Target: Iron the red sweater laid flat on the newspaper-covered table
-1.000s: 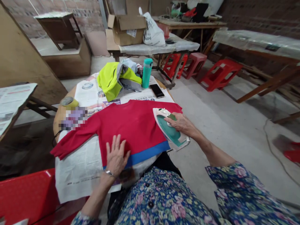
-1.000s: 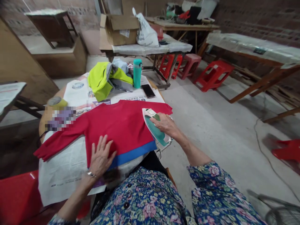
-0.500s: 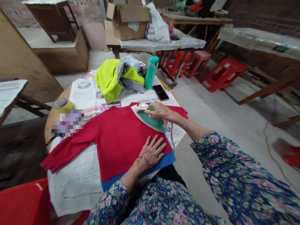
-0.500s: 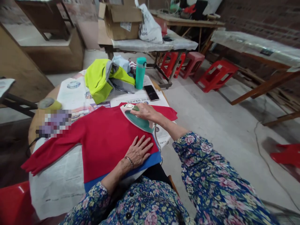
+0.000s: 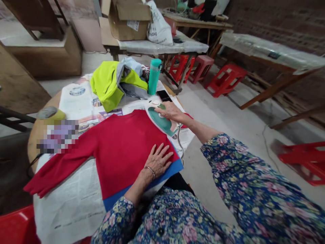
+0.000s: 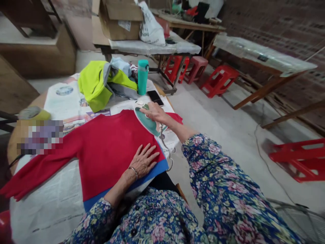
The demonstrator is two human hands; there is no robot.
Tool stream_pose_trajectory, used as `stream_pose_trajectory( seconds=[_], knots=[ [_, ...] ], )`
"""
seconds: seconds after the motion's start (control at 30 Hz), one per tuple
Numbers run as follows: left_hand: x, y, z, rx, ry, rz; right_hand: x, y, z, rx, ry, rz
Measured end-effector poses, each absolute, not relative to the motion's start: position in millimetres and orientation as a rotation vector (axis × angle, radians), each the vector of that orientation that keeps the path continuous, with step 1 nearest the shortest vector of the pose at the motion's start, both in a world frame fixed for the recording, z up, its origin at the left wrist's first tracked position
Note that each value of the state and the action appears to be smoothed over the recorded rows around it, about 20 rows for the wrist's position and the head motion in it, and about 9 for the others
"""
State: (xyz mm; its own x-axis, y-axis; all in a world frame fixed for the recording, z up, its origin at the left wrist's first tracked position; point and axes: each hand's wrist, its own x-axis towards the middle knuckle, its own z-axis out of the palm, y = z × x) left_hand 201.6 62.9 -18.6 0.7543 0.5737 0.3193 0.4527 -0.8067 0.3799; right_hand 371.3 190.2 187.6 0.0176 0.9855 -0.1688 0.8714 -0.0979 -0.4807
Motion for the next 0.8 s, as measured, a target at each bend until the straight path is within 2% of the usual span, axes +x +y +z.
stream_pose_trajectory(
  seconds=[0.13,0.33,0.5,0.63,0.8],
  knots=[
    [194,70,-16,2.556,0.871,0.798,374,139,184,-2.088,-1.863,0.808],
    [184,83,-19,2.164,1.296,1.171,380,75,158,-2.127,-1.877,0.842],
    [183,85,-26,2.047,1.354,1.172,400,31,144,-2.095,-1.878,0.910],
    [185,79,-35,2.114,1.367,1.132,406,33,143,-2.108,-1.890,0.807],
    [188,70,-36,2.192,1.390,1.051,392,82,153,-2.144,-2.011,0.629]
  ],
)
